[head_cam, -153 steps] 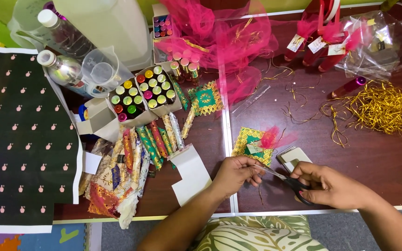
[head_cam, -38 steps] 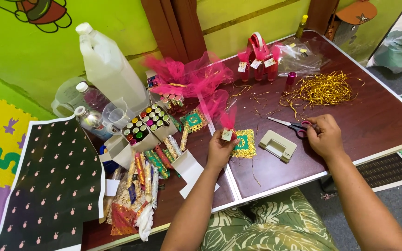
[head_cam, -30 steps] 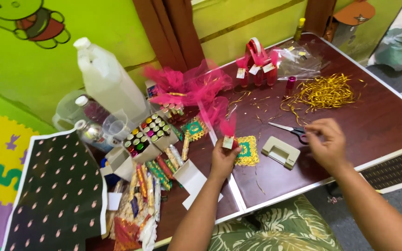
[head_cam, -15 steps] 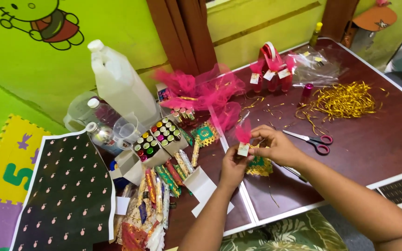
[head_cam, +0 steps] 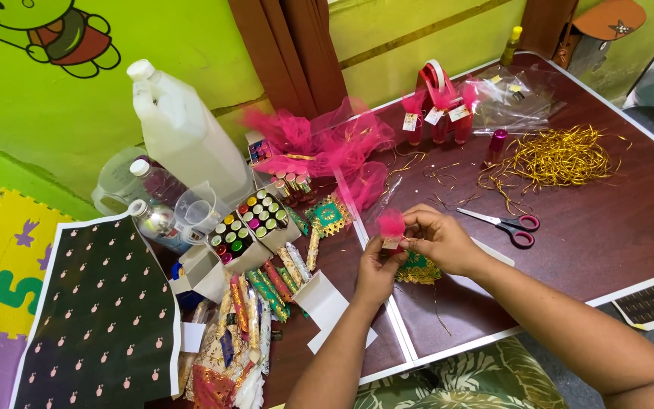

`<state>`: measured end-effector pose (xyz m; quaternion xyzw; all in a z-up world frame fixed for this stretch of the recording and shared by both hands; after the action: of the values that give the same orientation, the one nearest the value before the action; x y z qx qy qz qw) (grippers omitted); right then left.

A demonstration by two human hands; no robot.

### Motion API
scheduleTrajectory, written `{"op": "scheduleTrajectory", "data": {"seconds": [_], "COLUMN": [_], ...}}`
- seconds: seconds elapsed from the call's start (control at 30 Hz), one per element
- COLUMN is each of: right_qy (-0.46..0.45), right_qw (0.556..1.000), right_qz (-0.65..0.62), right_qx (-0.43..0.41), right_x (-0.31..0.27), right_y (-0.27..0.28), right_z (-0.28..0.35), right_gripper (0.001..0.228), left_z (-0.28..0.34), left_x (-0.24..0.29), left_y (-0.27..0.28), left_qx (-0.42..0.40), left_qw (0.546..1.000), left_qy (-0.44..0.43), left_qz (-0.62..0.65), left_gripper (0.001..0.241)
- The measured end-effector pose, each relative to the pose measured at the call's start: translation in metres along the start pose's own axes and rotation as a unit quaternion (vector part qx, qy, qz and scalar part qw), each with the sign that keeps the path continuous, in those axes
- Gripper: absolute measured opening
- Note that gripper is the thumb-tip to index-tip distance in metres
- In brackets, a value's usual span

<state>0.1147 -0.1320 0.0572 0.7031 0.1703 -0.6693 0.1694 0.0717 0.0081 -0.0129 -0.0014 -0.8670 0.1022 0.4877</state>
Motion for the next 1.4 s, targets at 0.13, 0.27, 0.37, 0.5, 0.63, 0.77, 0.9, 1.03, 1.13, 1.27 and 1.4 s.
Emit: {"op": "scheduleTrajectory", "data": {"seconds": [0.13,0.27,0.37,0.5,0.63,0.77,0.9,1.03,1.13,1.27,1.4], "right_qy": [0.005,-0.048,-0.081,-0.103,-0.072,-0.095,-0.032,0.028,0.013,-0.026,-0.004], "right_qw": [1.0,0.996,0.994,0.994,0.996,0.993,0.988,0.982,0.984,0.97,0.931], "right_qz": [-0.002,-0.06,-0.069,0.005,0.009,0.046,0.142,0.164,0.171,0.225,0.356], "right_qx": [-0.001,-0.041,-0.039,-0.034,-0.043,-0.054,-0.057,-0.088,-0.055,-0.089,-0.081], "right_x": [0.004,0.024,0.024,0.012,0.019,0.027,0.018,0.006,0.006,0.002,-0.026], "right_y": [0.003,0.01,0.014,0.01,0.007,0.003,0.0,-0.005,0.0,0.001,0.006], "right_z": [0.001,-0.001,0.0,0.002,-0.003,-0.009,-0.008,-0.012,-0.019,-0.017,-0.017], "right_gripper": [0.033,0.049,0.065,0.051,0.047,0.039,0.036,0.036,0.046,0.041,0.052], "left_z": [0.001,0.003,-0.001,-0.01,-0.007,-0.003,0.002,0.0,-0.001,0.002,-0.004], "left_x": [0.002,0.004,0.017,0.05,0.048,0.025,0.01,-0.013,-0.006,0.011,0.018], "left_y": [0.0,-0.004,-0.007,-0.014,-0.014,-0.009,-0.004,0.006,0.006,0.004,-0.002], "left_qx": [-0.019,-0.016,-0.01,0.001,0.004,0.008,0.0,0.006,0.073,0.068,0.062], "left_qw": [1.0,1.0,1.0,0.998,0.996,0.994,0.996,0.997,0.988,0.99,0.986], "left_qy": [-0.017,-0.008,0.006,0.059,0.073,0.093,0.092,0.064,0.126,0.123,0.089], "left_qz": [-0.016,-0.002,0.005,0.034,0.042,0.053,-0.005,-0.041,0.043,0.021,0.128], "left_gripper": [0.036,0.03,0.025,0.025,0.029,0.027,0.024,0.037,0.03,0.032,0.029]}}
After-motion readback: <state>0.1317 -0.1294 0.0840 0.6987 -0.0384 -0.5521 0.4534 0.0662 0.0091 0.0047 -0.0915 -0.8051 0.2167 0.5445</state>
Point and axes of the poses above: each hand's wrist, its own z-axis away from the middle knuckle, its own y-axis out of the back of the hand, x = y × z, the point moved 6 cm from there along -z, towards the middle knuckle, and after that the axes turned 14 degrees about -y, right-handed, at the moved point
